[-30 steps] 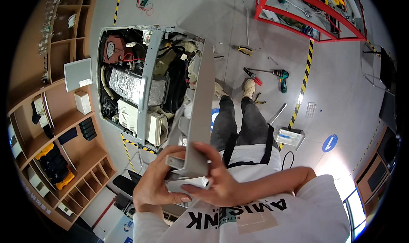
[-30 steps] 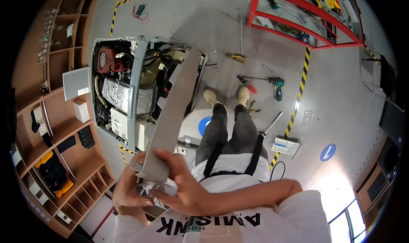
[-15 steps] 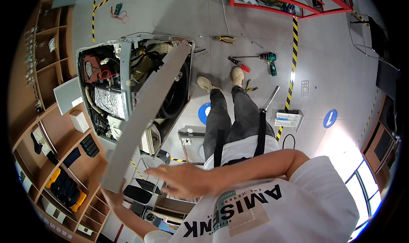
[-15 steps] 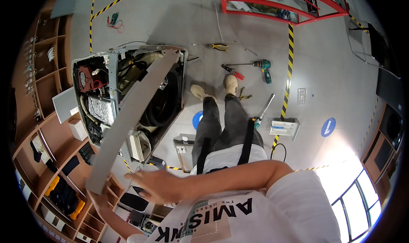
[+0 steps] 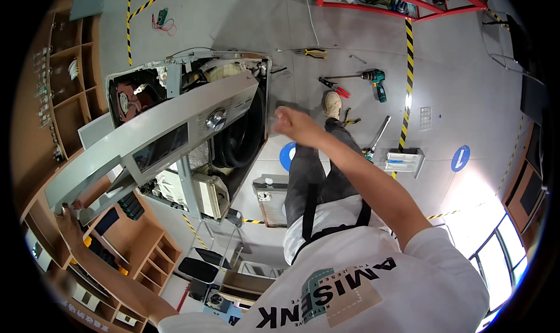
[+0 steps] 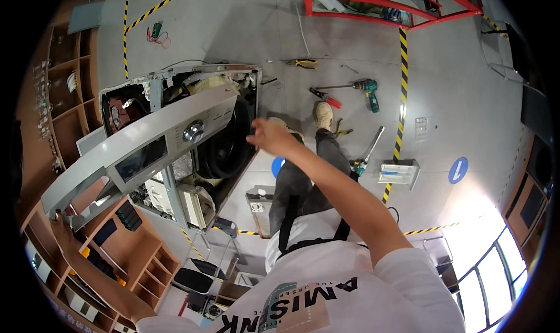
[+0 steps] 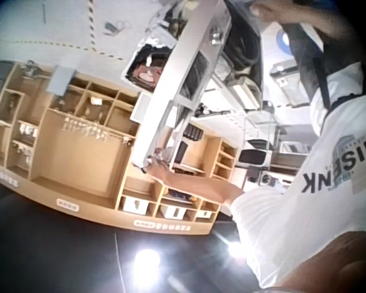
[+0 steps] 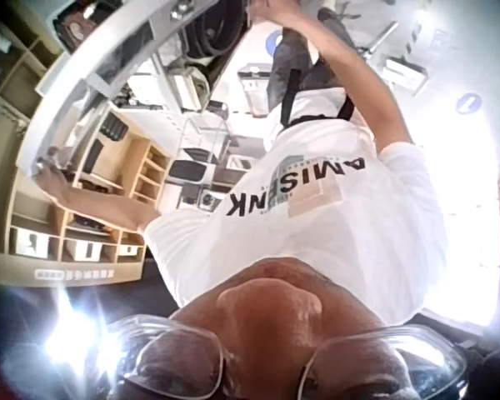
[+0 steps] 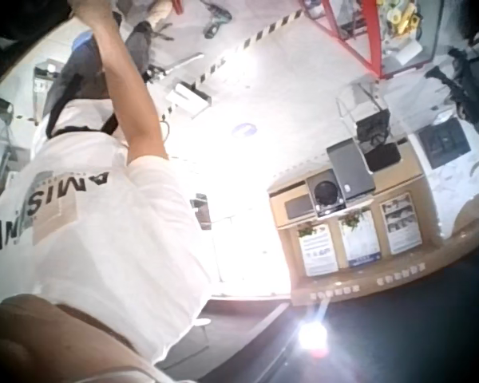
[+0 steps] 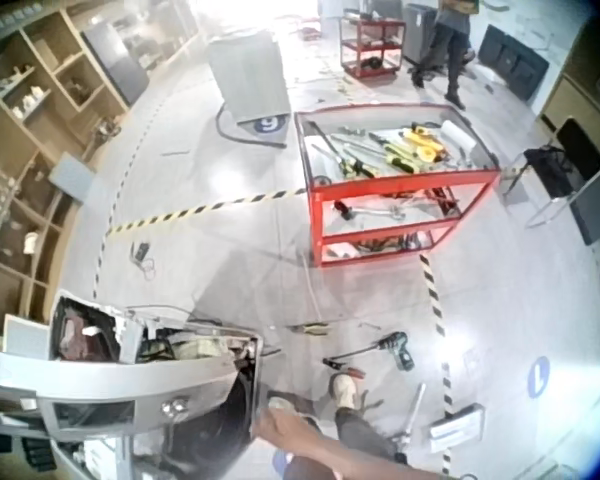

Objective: The person removes a control panel and front door assembly from a washing machine, disconnects a hose, and picks up a balance weight.

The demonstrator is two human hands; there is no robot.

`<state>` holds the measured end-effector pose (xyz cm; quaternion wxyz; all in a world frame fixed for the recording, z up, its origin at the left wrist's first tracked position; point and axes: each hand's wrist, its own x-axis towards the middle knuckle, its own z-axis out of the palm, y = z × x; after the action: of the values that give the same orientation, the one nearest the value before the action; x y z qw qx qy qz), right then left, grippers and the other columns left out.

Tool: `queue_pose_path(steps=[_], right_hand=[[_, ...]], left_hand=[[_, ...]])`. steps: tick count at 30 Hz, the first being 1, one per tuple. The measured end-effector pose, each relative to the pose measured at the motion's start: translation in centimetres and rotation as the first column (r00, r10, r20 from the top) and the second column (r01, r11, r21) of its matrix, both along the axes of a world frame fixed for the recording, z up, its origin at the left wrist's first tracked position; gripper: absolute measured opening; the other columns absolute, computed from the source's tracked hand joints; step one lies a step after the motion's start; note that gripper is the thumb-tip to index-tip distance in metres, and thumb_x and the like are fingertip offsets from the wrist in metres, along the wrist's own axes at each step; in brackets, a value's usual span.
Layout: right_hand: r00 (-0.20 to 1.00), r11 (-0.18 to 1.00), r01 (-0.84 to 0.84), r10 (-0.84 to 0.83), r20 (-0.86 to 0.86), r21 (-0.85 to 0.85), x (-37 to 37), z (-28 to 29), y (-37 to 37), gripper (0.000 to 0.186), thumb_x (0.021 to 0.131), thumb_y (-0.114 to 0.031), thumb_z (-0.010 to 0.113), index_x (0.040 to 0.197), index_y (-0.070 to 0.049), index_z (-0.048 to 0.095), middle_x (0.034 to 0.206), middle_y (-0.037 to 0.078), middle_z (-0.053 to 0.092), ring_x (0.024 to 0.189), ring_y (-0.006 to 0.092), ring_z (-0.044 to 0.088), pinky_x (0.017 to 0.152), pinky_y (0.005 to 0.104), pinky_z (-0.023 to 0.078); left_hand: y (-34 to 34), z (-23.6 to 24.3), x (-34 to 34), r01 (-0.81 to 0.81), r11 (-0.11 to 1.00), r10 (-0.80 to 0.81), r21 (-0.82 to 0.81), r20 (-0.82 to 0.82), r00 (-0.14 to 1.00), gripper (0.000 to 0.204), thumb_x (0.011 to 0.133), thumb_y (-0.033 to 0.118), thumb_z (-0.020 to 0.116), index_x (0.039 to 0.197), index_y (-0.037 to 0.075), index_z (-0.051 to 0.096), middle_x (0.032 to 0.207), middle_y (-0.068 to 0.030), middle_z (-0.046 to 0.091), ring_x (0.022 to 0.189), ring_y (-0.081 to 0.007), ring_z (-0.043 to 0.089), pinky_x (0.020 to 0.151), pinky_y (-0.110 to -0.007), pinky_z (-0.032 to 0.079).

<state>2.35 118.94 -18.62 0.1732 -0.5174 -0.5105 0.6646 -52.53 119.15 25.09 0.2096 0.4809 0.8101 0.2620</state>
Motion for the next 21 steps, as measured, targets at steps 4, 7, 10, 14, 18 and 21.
queue_pose_path(steps=[4, 7, 10, 14, 18, 21], right_hand=[[0.978, 0.96, 0.099, -0.143, -0.154, -0.264, -2.9, -3.9, 2.7, 0.088, 0.073, -0.039, 0.075, 0.138, -0.001, 0.03, 0.132, 0.019, 0.042, 0.122, 0.0253, 0.042, 0.098, 0.0355, 0.036], [0.902, 0.937, 0.027, -0.173, -0.395, -0.349, -6.2, -6.1, 3.1, 0.094, 0.075, -0.035, 0.075, 0.144, -0.005, 0.018, 0.146, 0.016, 0.026, 0.136, 0.0247, 0.025, 0.109, 0.0367, 0.024], [0.809, 0.928, 0.029, -0.241, -0.537, -0.372, -9.3, -5.3, 2.8, 0.08, 0.08, -0.029, 0.072, 0.142, -0.005, 0.027, 0.141, 0.014, 0.035, 0.13, 0.0239, 0.035, 0.105, 0.0357, 0.03], [0.766, 0.879, 0.15, -0.393, -0.509, -0.453, -11.0, -2.4, 2.5, 0.062, 0.083, -0.029, 0.069, 0.132, -0.004, 0.04, 0.12, 0.009, 0.055, 0.11, 0.0174, 0.05, 0.094, 0.0309, 0.039], [0.859, 0.916, 0.255, -0.362, -0.363, -0.31, -11.2, 2.1, 3.2, 0.05, 0.082, -0.033, 0.069, 0.116, -0.001, 0.051, 0.105, 0.01, 0.063, 0.096, 0.0155, 0.059, 0.082, 0.0289, 0.046], [0.892, 0.934, 0.313, -0.351, -0.284, -0.172, -12.7, 4.6, 3.6, 0.051, 0.08, -0.033, 0.071, 0.114, 0.0, 0.051, 0.098, 0.011, 0.065, 0.086, 0.0169, 0.063, 0.076, 0.0293, 0.048]], left_hand=[[1.5, -0.1, -1.7, -0.136, 0.99, 0.123, 0.048, 0.206, 0.971, 0.031, 0.092, 0.025, 0.057, 0.109, 0.001, 0.049, 0.088, -0.0074, 0.056, 0.079, -0.0172, 0.052, 0.072, -0.03, 0.043], [2.1, 0.5, -4.5, 0.027, 0.999, -0.017, -0.033, 0.283, 0.959, 0.04, 0.088, 0.035, 0.06, 0.109, 0.003, 0.05, 0.083, -0.0058, 0.053, 0.073, -0.0174, 0.049, 0.066, -0.031, 0.042], [3.6, 0.0, -6.1, 0.151, 0.983, -0.113, -0.101, 0.31, 0.944, 0.045, 0.088, 0.045, 0.057, 0.104, 0.003, 0.051, 0.08, -0.0052, 0.052, 0.071, -0.0168, 0.049, 0.062, -0.03, 0.04], [6.7, -1.6, -5.0, 0.152, 0.975, -0.1, -0.164, 0.289, 0.952, 0.039, 0.096, 0.043, 0.045, 0.096, 0.005, 0.051, 0.075, -0.0031, 0.049, 0.071, -0.0159, 0.046, 0.069, -0.03, 0.038], [7.7, -4.4, -12.4, -0.006, 0.979, 0.058, -0.203, 0.253, 0.966, 0.031, 0.097, 0.028, 0.044, 0.109, 0.0, 0.05, 0.083, -0.0067, 0.054, 0.074, -0.0186, 0.053, 0.069, -0.032, 0.045], [7.3, -9.0, -18.7, 0.187, 0.942, -0.267, -0.28, -0.284, 0.921, 0.043, 0.091, 0.013, 0.049, 0.132, 0.005, 0.039, 0.086, -0.0056, 0.057, 0.078, -0.0183, 0.055, 0.073, -0.03, 0.046]])
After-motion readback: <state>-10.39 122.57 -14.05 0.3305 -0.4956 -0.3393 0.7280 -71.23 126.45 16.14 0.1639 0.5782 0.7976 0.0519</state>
